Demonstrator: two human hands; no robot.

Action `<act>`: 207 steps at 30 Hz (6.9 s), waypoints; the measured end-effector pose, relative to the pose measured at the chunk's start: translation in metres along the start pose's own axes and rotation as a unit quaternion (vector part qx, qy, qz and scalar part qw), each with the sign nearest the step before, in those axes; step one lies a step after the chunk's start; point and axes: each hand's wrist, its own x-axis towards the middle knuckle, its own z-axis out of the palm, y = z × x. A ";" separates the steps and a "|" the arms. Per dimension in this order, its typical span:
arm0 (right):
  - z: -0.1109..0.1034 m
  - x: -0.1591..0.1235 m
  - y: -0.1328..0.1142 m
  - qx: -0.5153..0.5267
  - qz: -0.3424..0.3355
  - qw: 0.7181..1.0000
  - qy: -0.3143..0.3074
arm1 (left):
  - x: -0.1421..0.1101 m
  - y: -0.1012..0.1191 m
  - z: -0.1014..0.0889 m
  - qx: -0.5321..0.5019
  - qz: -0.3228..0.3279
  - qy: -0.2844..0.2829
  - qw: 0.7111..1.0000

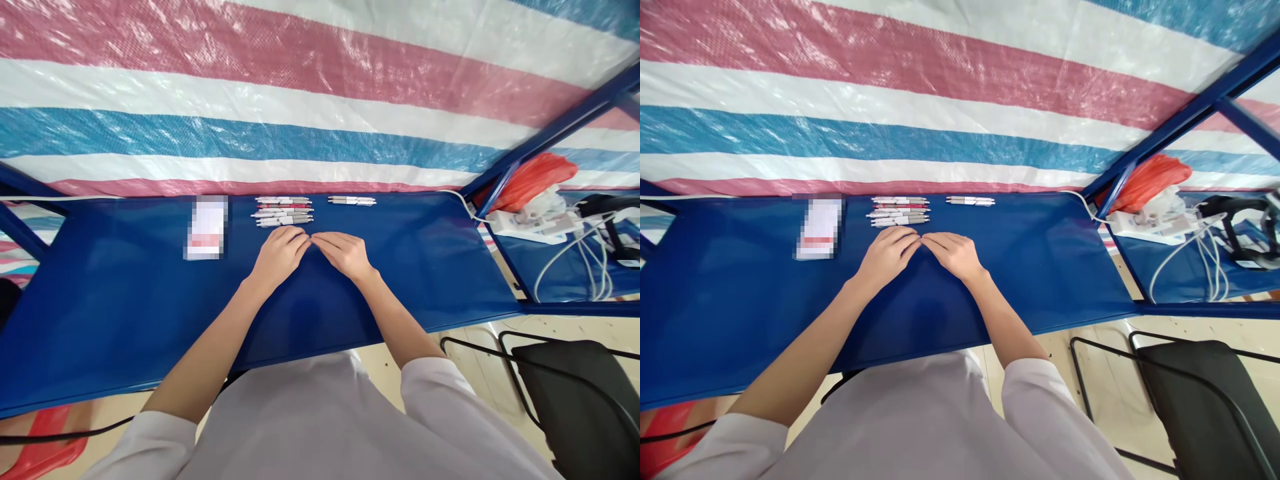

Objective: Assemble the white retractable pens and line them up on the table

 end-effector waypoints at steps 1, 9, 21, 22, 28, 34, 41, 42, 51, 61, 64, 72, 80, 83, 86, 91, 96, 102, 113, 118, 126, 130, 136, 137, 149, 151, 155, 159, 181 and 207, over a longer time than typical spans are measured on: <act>-0.001 -0.002 0.004 -0.004 -0.005 1.000 -0.007 | -0.001 -0.001 0.001 -0.004 -0.009 0.004 1.000; -0.003 -0.009 0.051 -0.044 0.073 0.994 -0.074 | -0.013 -0.008 0.022 0.068 -0.072 -0.012 0.995; 0.005 0.002 0.105 -0.117 0.105 0.983 -0.093 | -0.021 -0.010 0.035 0.086 -0.077 -0.040 0.993; 0.006 0.001 0.108 -0.118 0.104 0.983 -0.092 | -0.021 -0.010 0.034 0.087 -0.077 -0.041 0.992; 0.009 -0.002 0.118 -0.125 0.093 0.983 -0.096 | -0.021 -0.010 0.035 0.087 -0.079 -0.039 0.992; 0.010 0.004 0.120 -0.113 0.094 0.983 -0.113 | -0.020 -0.011 0.034 0.091 -0.076 -0.039 0.992; 0.012 0.012 0.123 -0.106 0.088 0.983 -0.119 | -0.020 -0.013 0.034 0.081 -0.074 -0.041 0.993; 0.012 0.012 0.123 -0.108 0.086 0.983 -0.119 | -0.021 -0.013 0.034 0.078 -0.075 -0.042 0.993; 0.011 0.020 0.123 -0.104 0.105 0.979 -0.137 | -0.020 -0.012 0.033 0.074 -0.079 -0.044 0.993; 0.010 0.021 0.124 -0.114 0.101 0.978 -0.146 | -0.019 -0.014 0.030 0.071 -0.093 -0.042 0.992; 0.009 0.023 0.122 -0.119 0.102 0.977 -0.145 | -0.020 -0.014 0.029 0.070 -0.092 -0.046 0.992; 0.010 0.022 0.116 -0.109 0.116 0.976 -0.150 | -0.023 -0.021 0.026 0.060 -0.098 -0.046 0.992; 0.003 0.028 0.096 -0.130 0.130 0.971 -0.155 | -0.026 -0.024 0.022 0.066 -0.089 -0.055 0.992; -0.001 0.027 0.083 -0.134 0.138 0.970 -0.150 | -0.030 -0.024 0.018 0.075 -0.091 -0.073 0.990; -0.002 0.024 0.063 -0.123 0.160 0.972 -0.117 | -0.035 -0.027 0.013 0.083 -0.090 -0.074 0.990; 0.007 0.014 0.013 -0.070 0.212 0.973 -0.055 | -0.044 -0.036 0.007 0.089 -0.084 -0.075 0.990; 0.028 0.003 -0.027 -0.035 0.211 0.974 -0.075 | -0.051 -0.041 0.004 0.091 -0.079 -0.071 0.990; 0.041 -0.006 -0.039 -0.044 0.212 0.973 -0.086 | -0.058 -0.041 0.002 0.099 -0.075 -0.071 0.990; 0.042 -0.009 -0.037 -0.038 0.220 0.970 -0.092 | -0.058 -0.039 0.003 0.090 -0.088 -0.070 0.989; 0.043 -0.009 -0.036 -0.043 0.220 0.970 -0.090 | -0.060 -0.039 0.004 0.113 -0.082 -0.065 0.988; 0.040 -0.006 -0.037 -0.037 0.227 0.969 -0.094 | -0.037 -0.034 0.001 0.114 -0.087 -0.041 0.989; 0.038 -0.001 -0.038 -0.033 0.233 0.967 -0.098 | -0.009 -0.036 0.001 0.101 -0.098 -0.047 0.989; 0.039 0.001 -0.037 -0.017 0.240 0.967 -0.090 | 0.007 -0.043 0.006 0.108 -0.087 -0.095 0.986; 0.039 0.001 -0.037 -0.016 0.239 0.967 -0.087 | 0.007 -0.043 0.007 0.109 -0.084 -0.099 0.985; 0.042 -0.001 -0.034 -0.012 0.244 0.966 -0.089 | 0.016 -0.047 0.011 0.133 -0.069 -0.129 0.980; 0.042 -0.001 -0.034 -0.011 0.246 0.965 -0.091 | 0.016 -0.047 0.012 0.130 -0.067 -0.128 0.981; 0.042 0.000 -0.034 -0.011 0.249 0.964 -0.092 | 0.016 -0.049 0.013 0.128 -0.058 -0.123 0.982; 0.041 0.000 -0.034 -0.008 0.251 0.964 -0.093 | 0.017 -0.052 0.015 0.124 -0.041 -0.127 0.983; 0.018 0.031 -0.029 0.556 0.465 0.673 0.144 | 0.001 -0.016 -0.020 -0.517 -0.325 -0.155 0.777; 0.048 0.054 -0.006 0.613 0.519 0.551 0.228 | 0.012 -0.026 0.006 -0.563 -0.364 -0.156 0.726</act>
